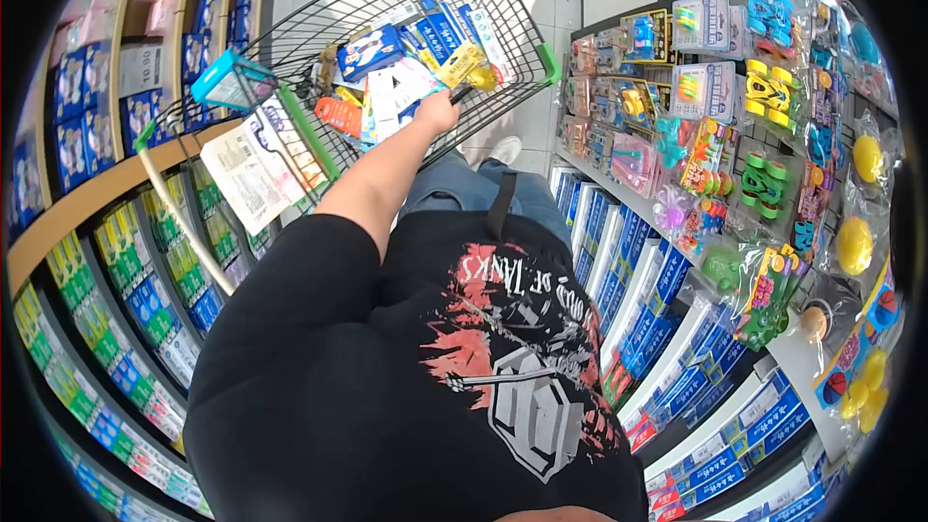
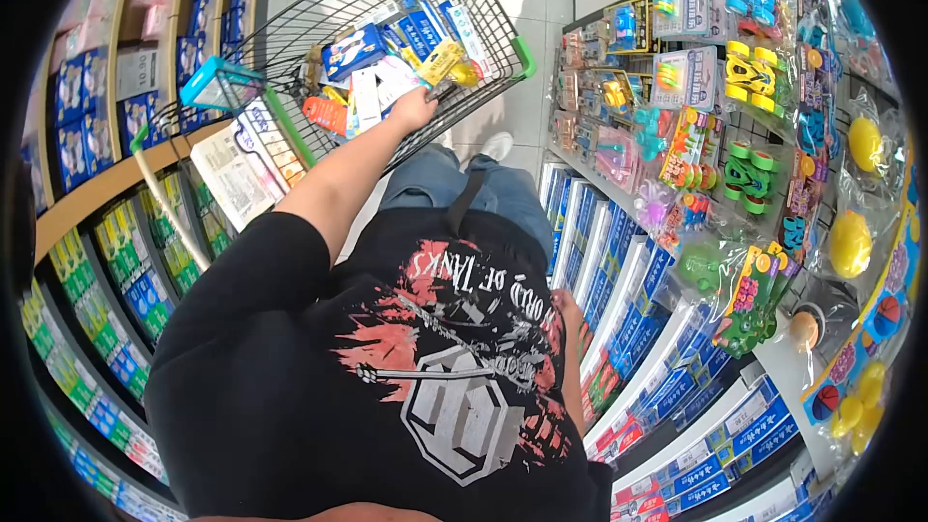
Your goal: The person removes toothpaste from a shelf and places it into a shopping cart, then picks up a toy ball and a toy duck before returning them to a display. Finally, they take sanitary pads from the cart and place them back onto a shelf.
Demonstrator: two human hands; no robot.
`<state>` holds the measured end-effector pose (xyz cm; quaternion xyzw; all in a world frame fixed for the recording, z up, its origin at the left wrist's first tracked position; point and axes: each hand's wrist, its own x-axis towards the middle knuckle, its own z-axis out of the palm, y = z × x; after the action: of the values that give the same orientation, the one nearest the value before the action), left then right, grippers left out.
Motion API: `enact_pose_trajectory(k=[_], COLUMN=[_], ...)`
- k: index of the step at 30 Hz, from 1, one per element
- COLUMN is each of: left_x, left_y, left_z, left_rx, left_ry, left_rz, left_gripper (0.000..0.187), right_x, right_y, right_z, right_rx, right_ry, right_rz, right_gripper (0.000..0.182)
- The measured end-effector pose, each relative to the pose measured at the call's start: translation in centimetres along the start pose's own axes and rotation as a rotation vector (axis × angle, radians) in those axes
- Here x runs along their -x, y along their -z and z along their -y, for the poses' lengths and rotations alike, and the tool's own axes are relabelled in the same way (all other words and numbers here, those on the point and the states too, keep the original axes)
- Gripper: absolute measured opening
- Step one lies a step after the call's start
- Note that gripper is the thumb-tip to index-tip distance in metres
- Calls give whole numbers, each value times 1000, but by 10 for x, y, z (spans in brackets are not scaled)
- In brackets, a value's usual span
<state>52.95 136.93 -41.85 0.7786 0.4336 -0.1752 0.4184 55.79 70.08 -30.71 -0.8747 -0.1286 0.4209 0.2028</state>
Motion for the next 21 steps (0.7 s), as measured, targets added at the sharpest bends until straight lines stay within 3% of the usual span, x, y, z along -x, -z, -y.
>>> enact_pose_trajectory(k=[1,2,3,6,7,10,14,15,18,21], left_x=[-11,-20,-34,-73,-79,-104,-114,-114,-93,-76], left_y=[-5,-10,-22,-64,-69,-85,-92,-98,-74,-55], left_z=[-9,-16,-16,-12,-16,-15,-8,-5,-23,-30], left_rx=[-53,-107,-78,-202,-230,-265,-219,-208,-123,-108], left_ry=[-43,-84,-141,-161,-120,-58,-130,-137,-76,-112], left_rz=[32,66,100,79,150,188,149,50,59,-53], left_gripper=[43,45,57,68,77,82,74,65,53,56], right_x=[12,27,42,87,98,123,139,140,141,137], right_y=[-7,-6,-11,-32,-38,-45,-46,-44,-38,-30], right_z=[3,5,4,6,10,20,31,36,41,45], right_rx=[-109,81,-27,-358,-406,-367,-325,-316,-294,-268], right_ry=[29,-127,-220,-491,-541,-623,-649,-653,-642,-617], right_rz=[-4,41,45,55,56,76,87,90,90,90], right_gripper=[21,22,23,32,32,31,29,29,28,26])
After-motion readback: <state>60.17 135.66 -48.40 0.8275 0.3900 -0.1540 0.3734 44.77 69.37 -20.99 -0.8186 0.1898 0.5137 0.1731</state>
